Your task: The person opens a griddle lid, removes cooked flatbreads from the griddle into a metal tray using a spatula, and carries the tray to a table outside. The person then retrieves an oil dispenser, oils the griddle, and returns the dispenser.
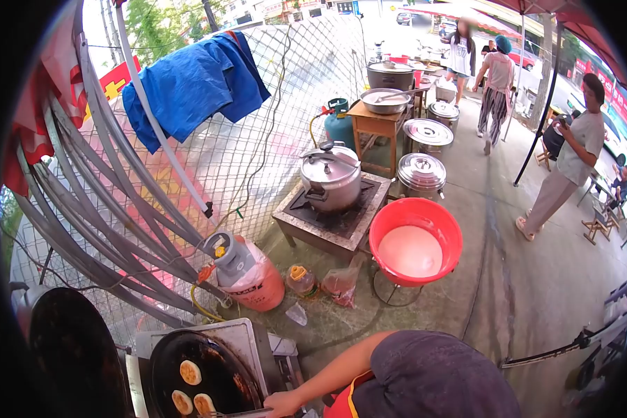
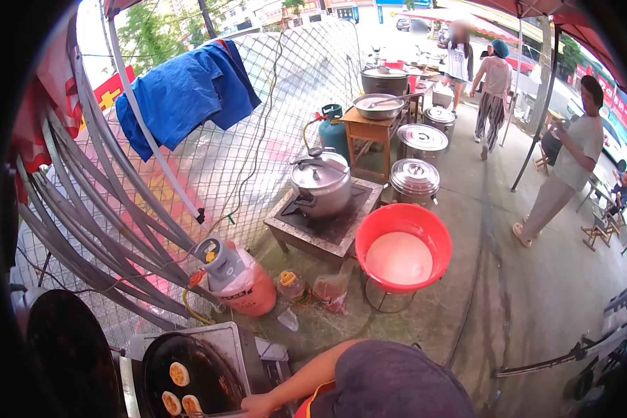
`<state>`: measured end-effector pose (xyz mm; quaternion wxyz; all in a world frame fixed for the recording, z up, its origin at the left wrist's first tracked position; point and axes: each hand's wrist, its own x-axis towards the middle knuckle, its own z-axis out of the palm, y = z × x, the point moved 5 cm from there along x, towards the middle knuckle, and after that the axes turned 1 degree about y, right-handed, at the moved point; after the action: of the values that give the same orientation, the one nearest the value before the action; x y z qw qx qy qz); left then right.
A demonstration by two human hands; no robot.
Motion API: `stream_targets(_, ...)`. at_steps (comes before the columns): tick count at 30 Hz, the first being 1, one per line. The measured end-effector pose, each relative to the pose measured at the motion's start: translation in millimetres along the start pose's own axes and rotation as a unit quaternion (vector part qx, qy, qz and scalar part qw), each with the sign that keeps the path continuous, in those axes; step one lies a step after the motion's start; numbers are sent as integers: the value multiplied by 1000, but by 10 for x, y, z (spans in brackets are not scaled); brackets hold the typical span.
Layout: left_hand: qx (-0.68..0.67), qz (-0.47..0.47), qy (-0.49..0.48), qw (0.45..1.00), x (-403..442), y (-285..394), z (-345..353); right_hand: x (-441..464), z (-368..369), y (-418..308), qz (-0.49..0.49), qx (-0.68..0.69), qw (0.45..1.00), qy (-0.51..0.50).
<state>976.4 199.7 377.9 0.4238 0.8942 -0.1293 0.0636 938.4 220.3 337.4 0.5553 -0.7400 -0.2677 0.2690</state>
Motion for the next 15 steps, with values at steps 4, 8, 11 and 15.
stream_targets(4, 0, -8, 1, 1000, -5, -32, -19, 115, 60, 116, -52, -26, 998, -5)
stream_targets(8, -2, -15, 0, 1000, -11, -56, -51, 94, 36, 65, -34, -31, 999, 1)
stream_targets(11, -1, -21, 1, 1000, -14, -71, -75, 54, 15, 15, -12, -19, 1000, -21)
stream_targets(15, 1, -22, -1, 1000, -18, -75, -121, 221, 99, 171, -85, -74, 994, 3)
